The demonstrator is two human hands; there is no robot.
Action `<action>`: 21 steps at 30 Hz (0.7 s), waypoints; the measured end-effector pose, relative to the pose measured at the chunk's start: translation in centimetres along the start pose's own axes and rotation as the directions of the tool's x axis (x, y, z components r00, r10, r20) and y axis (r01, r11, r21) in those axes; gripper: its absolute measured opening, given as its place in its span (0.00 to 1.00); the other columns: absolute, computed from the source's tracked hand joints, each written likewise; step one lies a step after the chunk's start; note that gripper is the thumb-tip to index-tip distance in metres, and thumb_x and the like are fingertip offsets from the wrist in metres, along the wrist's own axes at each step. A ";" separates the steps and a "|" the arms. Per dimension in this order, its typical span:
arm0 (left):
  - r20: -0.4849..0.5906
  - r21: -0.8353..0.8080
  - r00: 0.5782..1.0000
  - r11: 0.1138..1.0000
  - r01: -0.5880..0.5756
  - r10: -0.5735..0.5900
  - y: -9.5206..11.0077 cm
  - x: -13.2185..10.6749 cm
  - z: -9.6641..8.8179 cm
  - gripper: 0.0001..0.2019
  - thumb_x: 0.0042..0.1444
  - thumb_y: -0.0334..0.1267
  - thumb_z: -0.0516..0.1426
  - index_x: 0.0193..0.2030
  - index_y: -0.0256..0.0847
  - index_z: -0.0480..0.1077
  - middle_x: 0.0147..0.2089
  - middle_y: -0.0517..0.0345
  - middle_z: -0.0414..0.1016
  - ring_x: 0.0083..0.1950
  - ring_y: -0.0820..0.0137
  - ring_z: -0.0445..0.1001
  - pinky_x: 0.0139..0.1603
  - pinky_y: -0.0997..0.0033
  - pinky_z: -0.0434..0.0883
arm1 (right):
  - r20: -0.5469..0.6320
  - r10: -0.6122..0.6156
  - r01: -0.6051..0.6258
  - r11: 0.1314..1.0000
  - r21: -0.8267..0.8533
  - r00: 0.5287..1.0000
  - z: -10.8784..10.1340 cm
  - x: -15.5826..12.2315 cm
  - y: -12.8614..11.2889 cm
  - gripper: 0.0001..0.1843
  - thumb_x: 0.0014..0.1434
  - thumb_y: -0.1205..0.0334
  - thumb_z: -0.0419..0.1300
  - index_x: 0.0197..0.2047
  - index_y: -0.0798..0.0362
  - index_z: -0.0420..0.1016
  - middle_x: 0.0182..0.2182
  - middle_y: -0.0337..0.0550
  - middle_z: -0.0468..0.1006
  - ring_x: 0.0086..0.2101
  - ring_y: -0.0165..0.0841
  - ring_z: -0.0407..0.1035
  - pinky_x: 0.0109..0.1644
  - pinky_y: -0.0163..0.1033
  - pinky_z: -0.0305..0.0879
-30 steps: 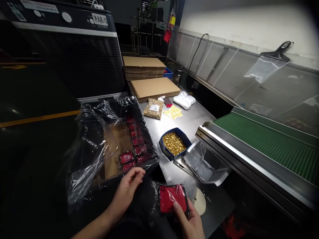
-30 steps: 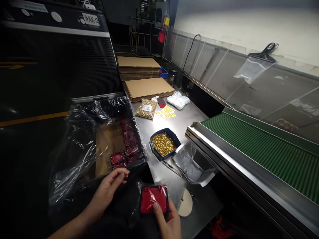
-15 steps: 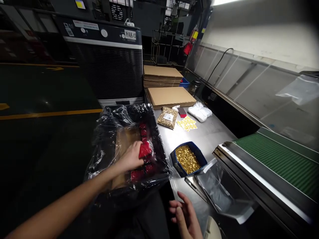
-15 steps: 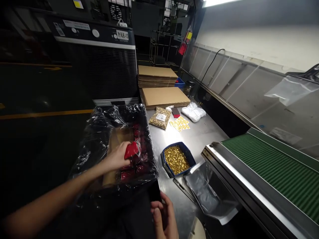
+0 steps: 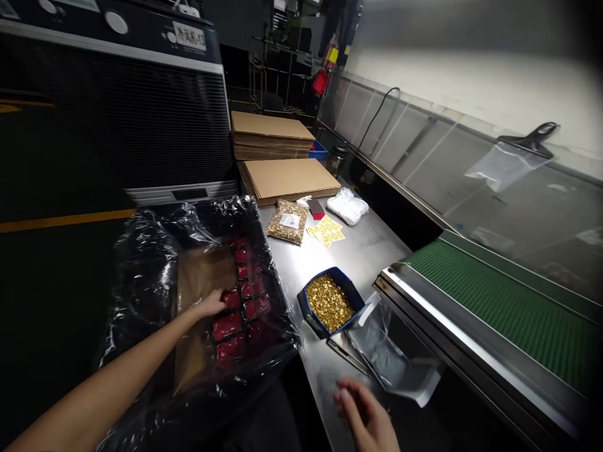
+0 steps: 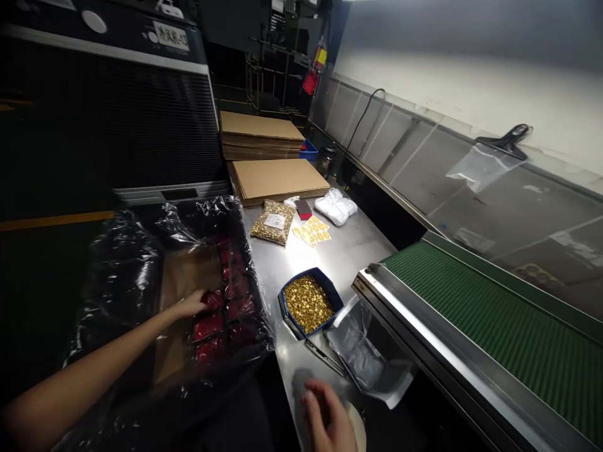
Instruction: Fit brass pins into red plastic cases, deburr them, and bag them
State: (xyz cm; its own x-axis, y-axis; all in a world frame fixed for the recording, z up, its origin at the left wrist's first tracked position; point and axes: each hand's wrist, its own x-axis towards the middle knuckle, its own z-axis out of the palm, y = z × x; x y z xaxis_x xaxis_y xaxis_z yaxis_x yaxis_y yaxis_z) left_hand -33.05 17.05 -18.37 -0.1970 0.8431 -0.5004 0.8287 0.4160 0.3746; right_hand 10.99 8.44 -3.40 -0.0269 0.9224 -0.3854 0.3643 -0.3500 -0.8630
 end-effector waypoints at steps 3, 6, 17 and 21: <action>-0.026 0.004 0.999 0.999 -0.041 0.041 -0.4 -0.2 0.5 0.19 0.64 0.42 0.59 0.59 0.38 0.68 0.61 0.47 0.70 0.59 0.56 0.71 0.59 0.47 0.71 | 0.023 -0.318 0.297 0.853 -0.429 0.948 -0.2 5.2 -6.1 0.19 0.68 0.47 0.51 0.46 0.50 0.77 0.41 0.47 0.82 0.40 0.39 0.76 0.43 0.39 0.70; -0.057 0.009 0.998 0.999 -0.040 0.041 -0.1 -0.9 0.5 0.22 0.64 0.45 0.59 0.61 0.38 0.67 0.63 0.45 0.68 0.62 0.54 0.69 0.62 0.45 0.67 | 0.049 -0.366 0.328 0.757 -0.565 0.929 1.6 11.1 -9.6 0.13 0.68 0.59 0.51 0.45 0.52 0.77 0.44 0.48 0.80 0.44 0.37 0.73 0.49 0.39 0.65; -0.185 -0.126 0.941 0.943 -0.308 0.283 10.5 -10.0 -5.9 0.22 0.64 0.50 0.51 0.59 0.43 0.69 0.61 0.48 0.72 0.58 0.54 0.73 0.59 0.57 0.69 | 0.217 -0.140 0.257 0.617 -0.744 0.966 3.3 17.6 -8.5 0.13 0.67 0.54 0.61 0.41 0.56 0.75 0.38 0.41 0.78 0.39 0.33 0.74 0.46 0.44 0.72; -0.248 -0.261 0.905 0.876 -0.406 0.346 14.3 -16.0 -7.5 0.18 0.66 0.51 0.51 0.56 0.48 0.72 0.55 0.53 0.78 0.55 0.57 0.76 0.57 0.59 0.70 | 0.200 -0.178 0.267 0.612 -0.745 0.964 3.1 17.4 -8.3 0.13 0.68 0.54 0.59 0.45 0.55 0.75 0.41 0.42 0.78 0.41 0.34 0.74 0.49 0.46 0.72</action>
State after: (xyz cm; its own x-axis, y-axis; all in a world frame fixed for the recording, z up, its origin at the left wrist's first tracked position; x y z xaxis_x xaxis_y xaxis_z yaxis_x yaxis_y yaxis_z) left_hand -22.01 12.09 0.86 -0.0216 0.9912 -0.1303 0.6689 0.1112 0.7350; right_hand 4.64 26.89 -3.96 -0.2765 0.9184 -0.2831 0.9089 0.1542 -0.3875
